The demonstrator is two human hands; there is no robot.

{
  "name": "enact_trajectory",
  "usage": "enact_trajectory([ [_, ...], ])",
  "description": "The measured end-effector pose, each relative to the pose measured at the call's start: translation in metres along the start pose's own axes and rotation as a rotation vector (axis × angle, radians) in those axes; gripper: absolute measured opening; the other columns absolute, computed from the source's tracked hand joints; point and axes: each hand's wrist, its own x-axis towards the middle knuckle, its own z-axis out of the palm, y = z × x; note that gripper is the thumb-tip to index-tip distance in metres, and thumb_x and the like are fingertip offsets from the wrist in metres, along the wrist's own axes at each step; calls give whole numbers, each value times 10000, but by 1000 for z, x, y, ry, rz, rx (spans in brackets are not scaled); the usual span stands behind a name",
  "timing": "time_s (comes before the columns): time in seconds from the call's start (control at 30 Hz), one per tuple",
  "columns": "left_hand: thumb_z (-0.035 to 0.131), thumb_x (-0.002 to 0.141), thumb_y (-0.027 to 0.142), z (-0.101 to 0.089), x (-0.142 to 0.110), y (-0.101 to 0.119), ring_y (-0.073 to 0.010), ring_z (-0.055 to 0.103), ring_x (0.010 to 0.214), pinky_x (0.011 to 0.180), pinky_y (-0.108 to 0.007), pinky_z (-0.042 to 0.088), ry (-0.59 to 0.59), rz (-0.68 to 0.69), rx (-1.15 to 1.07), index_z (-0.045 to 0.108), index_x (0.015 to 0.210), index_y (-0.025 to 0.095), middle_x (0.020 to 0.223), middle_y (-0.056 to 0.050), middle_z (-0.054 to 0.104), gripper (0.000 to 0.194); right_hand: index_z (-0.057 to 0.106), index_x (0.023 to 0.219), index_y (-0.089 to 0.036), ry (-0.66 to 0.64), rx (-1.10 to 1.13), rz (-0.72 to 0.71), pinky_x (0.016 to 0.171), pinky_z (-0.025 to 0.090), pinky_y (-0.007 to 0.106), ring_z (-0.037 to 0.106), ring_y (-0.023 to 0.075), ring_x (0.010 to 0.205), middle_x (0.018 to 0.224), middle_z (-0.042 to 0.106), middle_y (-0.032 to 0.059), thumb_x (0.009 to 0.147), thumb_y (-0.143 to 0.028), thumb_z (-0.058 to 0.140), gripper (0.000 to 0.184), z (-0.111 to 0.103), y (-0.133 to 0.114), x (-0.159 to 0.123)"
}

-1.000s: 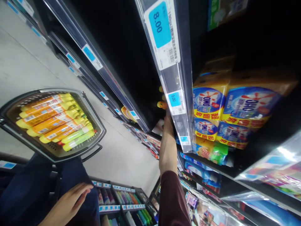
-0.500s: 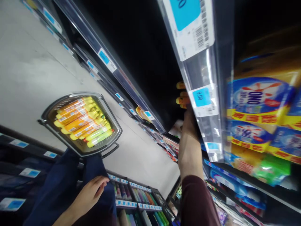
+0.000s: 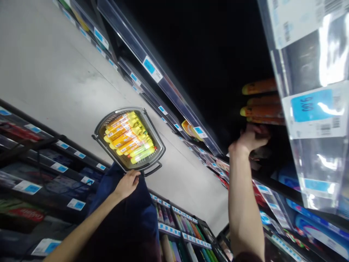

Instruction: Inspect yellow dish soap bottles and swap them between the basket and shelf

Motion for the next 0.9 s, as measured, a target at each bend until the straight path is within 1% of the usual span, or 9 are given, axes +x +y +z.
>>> enact_trajectory([
  [0.07,490,883,116,-3,27,-23,-291,581,1174,1021,-405,470,40,-95,52,598,1213,121,1216,-169,629,347,509,821,-198,221,-135,-1,507,325,187,487,34,552,717,471,-61,799,-104,648,168,14,-18,-58],
  [0.1,502,867,114,-5,41,-36,-314,559,1204,1017,-423,471,57,-142,75,575,1248,98,1259,-195,602,388,554,836,-177,220,-248,22,551,382,210,499,61,572,708,501,-48,788,-112,688,156,20,-29,-92],
  [0.13,515,854,119,-8,55,-49,-334,537,1233,1014,-437,471,72,-187,96,548,1284,83,1296,-211,577,432,579,815,-164,141,-324,23,580,404,223,523,81,618,745,544,-25,764,-110,735,172,25,-42,-129],
  [0.27,511,853,148,-16,101,-95,-376,499,1276,1031,-466,444,127,-354,161,442,1374,32,1364,-258,515,538,600,813,-178,-585,-340,279,676,480,262,587,137,722,774,600,7,851,-108,653,95,30,-83,-268],
  [0.43,553,824,170,-11,133,-125,-386,528,1241,990,-449,462,125,-401,203,447,1342,-13,1320,-284,540,560,604,789,-196,-917,-298,730,650,481,241,586,137,669,728,596,2,916,-168,558,138,7,-99,-389],
  [0.53,563,831,200,4,142,-130,-406,511,1252,993,-472,457,130,-399,239,454,1342,-19,1331,-297,524,566,627,823,-201,-899,-290,855,654,495,242,618,152,690,776,637,20,927,-235,554,131,-6,-96,-427],
  [0.63,573,834,215,19,149,-129,-451,441,1309,1017,-499,432,148,-412,276,363,1402,-80,1388,-351,443,674,644,870,-202,-789,-330,949,655,514,250,645,171,693,777,675,36,928,-309,558,149,-8,-88,-443],
  [0.73,553,839,177,26,154,-128,-485,393,1331,1020,-552,405,155,-412,294,312,1426,-104,1410,-381,393,694,661,884,-202,-747,-358,954,659,525,257,663,183,699,770,700,47,925,-352,558,187,-2,-81,-446],
  [0.9,548,852,145,23,162,-136,-452,427,1314,1027,-568,401,105,-384,246,438,1372,-19,1365,-318,482,556,689,887,-212,-755,-338,906,701,544,257,686,173,685,769,721,37,915,-323,580,158,13,-76,-439],
])
